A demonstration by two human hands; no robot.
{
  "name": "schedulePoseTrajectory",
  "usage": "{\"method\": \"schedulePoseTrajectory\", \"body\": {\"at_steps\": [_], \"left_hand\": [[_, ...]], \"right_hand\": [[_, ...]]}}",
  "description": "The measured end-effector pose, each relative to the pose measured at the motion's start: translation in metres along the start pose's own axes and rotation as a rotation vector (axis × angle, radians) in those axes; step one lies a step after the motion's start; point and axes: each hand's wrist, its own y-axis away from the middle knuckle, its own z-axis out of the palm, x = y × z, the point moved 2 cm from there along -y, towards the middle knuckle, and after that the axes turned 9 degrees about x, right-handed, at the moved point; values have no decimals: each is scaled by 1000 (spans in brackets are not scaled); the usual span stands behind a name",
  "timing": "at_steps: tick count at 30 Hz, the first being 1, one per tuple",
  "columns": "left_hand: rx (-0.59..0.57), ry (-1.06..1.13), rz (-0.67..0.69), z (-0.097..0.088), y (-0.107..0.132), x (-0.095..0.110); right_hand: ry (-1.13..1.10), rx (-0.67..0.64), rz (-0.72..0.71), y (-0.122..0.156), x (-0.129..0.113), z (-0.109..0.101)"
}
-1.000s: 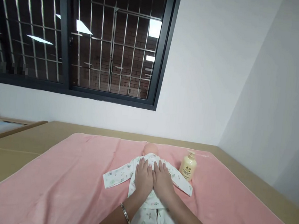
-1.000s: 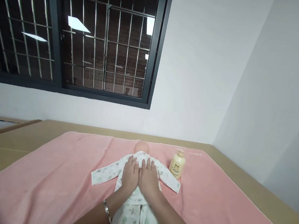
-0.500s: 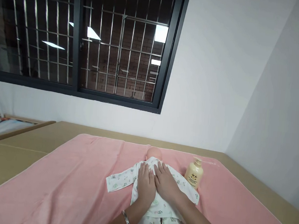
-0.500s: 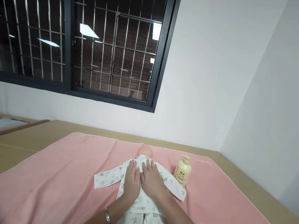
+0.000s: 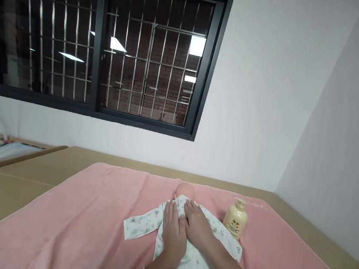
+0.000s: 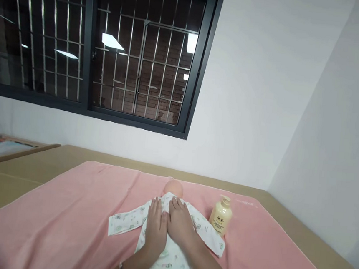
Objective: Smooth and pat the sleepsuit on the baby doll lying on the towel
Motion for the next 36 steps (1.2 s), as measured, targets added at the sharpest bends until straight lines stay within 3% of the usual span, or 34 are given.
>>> {"method": "schedulePoseTrajectory", "body": {"at_steps": [2,7,13,18,21,23,26,29,33,36], "left_hand": [[-17,8,-25,-1,1,1],[-43,-3,-46,-2,1,3],[-192,-55,76,-6,-2,10],[-156,-109,95,-2,-22,23],[-243,-120,115,7,-41,31],[-281,-117,119,13,-52,33],[-243,-82,123,19,-59,31],[-207,-17,114,20,-55,23],[-204,42,135,18,-44,15],[-193,18,218,16,-38,15]], "right_hand": [[-107,0,-43,-5,8,-2],[-208,145,67,-7,28,6],[-282,205,104,5,32,18],[-297,219,124,4,36,19],[-279,227,149,5,36,14],[-206,213,208,8,31,11],[-17,152,319,18,17,9],[82,56,238,25,2,11],[-117,2,2,17,7,5],[-181,-16,149,7,22,-1]]}}
